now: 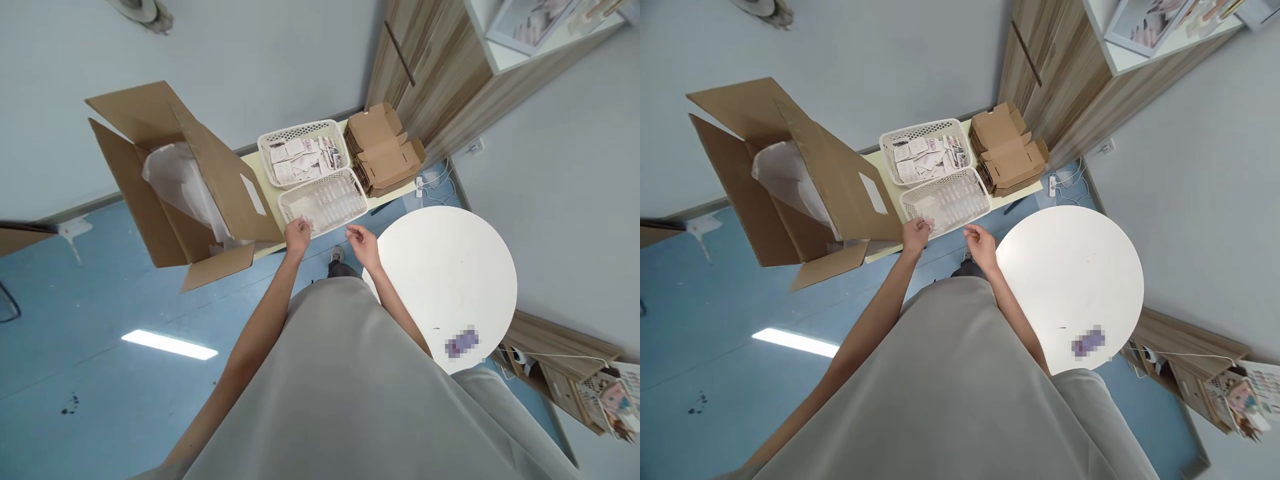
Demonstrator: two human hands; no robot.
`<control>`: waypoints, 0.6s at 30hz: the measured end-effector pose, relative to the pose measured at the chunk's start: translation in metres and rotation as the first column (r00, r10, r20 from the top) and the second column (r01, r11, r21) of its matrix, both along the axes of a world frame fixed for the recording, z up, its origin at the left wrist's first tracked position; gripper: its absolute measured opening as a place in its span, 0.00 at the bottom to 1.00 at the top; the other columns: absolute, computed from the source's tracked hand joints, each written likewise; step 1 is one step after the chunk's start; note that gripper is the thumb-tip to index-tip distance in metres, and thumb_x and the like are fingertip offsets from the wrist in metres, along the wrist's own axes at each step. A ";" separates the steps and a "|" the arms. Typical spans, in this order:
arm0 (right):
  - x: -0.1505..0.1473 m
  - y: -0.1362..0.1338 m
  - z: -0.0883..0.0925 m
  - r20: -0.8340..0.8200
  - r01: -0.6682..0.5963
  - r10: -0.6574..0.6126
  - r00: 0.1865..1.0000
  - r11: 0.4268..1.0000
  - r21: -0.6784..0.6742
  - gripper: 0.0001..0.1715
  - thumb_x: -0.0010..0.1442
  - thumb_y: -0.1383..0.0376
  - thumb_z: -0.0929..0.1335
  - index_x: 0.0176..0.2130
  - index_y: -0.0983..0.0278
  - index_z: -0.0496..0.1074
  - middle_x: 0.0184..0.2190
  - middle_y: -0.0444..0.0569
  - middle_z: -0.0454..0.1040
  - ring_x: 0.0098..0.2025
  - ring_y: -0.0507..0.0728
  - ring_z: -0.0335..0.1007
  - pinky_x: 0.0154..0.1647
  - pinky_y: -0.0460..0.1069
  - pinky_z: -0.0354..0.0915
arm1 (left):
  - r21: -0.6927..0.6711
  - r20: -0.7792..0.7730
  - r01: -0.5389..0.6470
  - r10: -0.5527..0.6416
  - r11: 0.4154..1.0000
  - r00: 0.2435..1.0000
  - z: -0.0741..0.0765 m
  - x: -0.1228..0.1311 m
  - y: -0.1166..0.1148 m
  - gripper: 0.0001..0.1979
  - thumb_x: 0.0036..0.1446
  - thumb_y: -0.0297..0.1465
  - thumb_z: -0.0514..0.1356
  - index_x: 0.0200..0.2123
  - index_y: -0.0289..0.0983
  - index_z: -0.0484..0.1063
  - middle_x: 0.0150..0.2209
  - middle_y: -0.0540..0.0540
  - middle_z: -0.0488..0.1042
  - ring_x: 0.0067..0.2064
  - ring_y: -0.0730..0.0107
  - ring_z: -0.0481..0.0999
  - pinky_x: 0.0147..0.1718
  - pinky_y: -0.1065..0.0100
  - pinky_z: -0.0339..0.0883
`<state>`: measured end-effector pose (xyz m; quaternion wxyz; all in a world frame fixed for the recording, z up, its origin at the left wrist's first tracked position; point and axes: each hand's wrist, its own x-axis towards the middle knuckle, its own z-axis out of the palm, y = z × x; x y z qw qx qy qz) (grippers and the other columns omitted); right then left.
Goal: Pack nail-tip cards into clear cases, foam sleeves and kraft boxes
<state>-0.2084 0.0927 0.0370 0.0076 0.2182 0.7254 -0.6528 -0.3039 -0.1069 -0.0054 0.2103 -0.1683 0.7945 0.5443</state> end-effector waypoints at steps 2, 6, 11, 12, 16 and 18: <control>0.004 -0.004 0.003 -0.019 0.031 -0.031 0.999 0.999 0.017 0.30 0.61 0.42 0.76 0.50 0.60 0.82 0.51 0.56 0.86 0.52 0.63 0.85 0.59 0.59 0.79 | 0.265 -0.046 -0.059 0.074 0.963 0.996 0.015 0.020 -0.001 0.17 0.61 0.43 0.70 0.44 0.37 0.79 0.46 0.38 0.85 0.56 0.51 0.85 0.58 0.52 0.79; 0.020 -0.008 0.011 -0.022 0.067 -0.067 0.998 0.998 -0.012 0.36 0.55 0.40 0.80 0.52 0.61 0.81 0.52 0.57 0.86 0.52 0.64 0.84 0.57 0.60 0.80 | 0.554 -0.050 0.031 -0.004 0.832 0.999 0.038 0.067 -0.001 0.28 0.53 0.51 0.76 0.47 0.37 0.81 0.49 0.37 0.86 0.56 0.50 0.86 0.62 0.45 0.79; 0.066 -0.009 0.024 -0.008 0.085 -0.085 0.996 0.995 -0.042 0.38 0.54 0.37 0.79 0.49 0.62 0.82 0.44 0.53 0.86 0.46 0.63 0.84 0.54 0.59 0.81 | 0.689 -0.050 0.135 -0.139 0.713 0.989 0.050 0.116 0.001 0.34 0.52 0.55 0.78 0.53 0.38 0.82 0.55 0.34 0.86 0.60 0.48 0.85 0.66 0.43 0.77; 0.077 -0.009 0.028 -0.017 0.108 -0.108 0.994 0.994 -0.018 0.38 0.53 0.36 0.80 0.48 0.62 0.81 0.43 0.52 0.85 0.46 0.62 0.83 0.54 0.59 0.81 | 0.697 -0.049 0.137 -0.144 0.704 0.988 0.050 0.125 0.003 0.34 0.52 0.55 0.78 0.53 0.38 0.82 0.55 0.34 0.86 0.60 0.47 0.85 0.66 0.43 0.77; 0.122 -0.015 0.050 -0.112 0.181 -0.162 0.980 0.966 0.183 0.35 0.60 0.35 0.76 0.48 0.60 0.81 0.45 0.53 0.85 0.49 0.62 0.82 0.58 0.59 0.79 | 0.678 -0.034 0.094 -0.097 0.729 0.995 0.054 0.155 0.015 0.37 0.50 0.53 0.80 0.55 0.37 0.81 0.58 0.33 0.85 0.65 0.43 0.82 0.68 0.41 0.74; 0.143 -0.019 0.065 -0.172 0.186 -0.134 0.976 0.925 0.332 0.31 0.67 0.36 0.73 0.50 0.58 0.81 0.47 0.52 0.84 0.52 0.62 0.81 0.61 0.59 0.78 | 0.672 -0.027 0.095 -0.104 0.734 0.994 0.059 0.170 0.021 0.38 0.50 0.50 0.81 0.58 0.36 0.80 0.62 0.32 0.82 0.68 0.42 0.79 0.70 0.43 0.73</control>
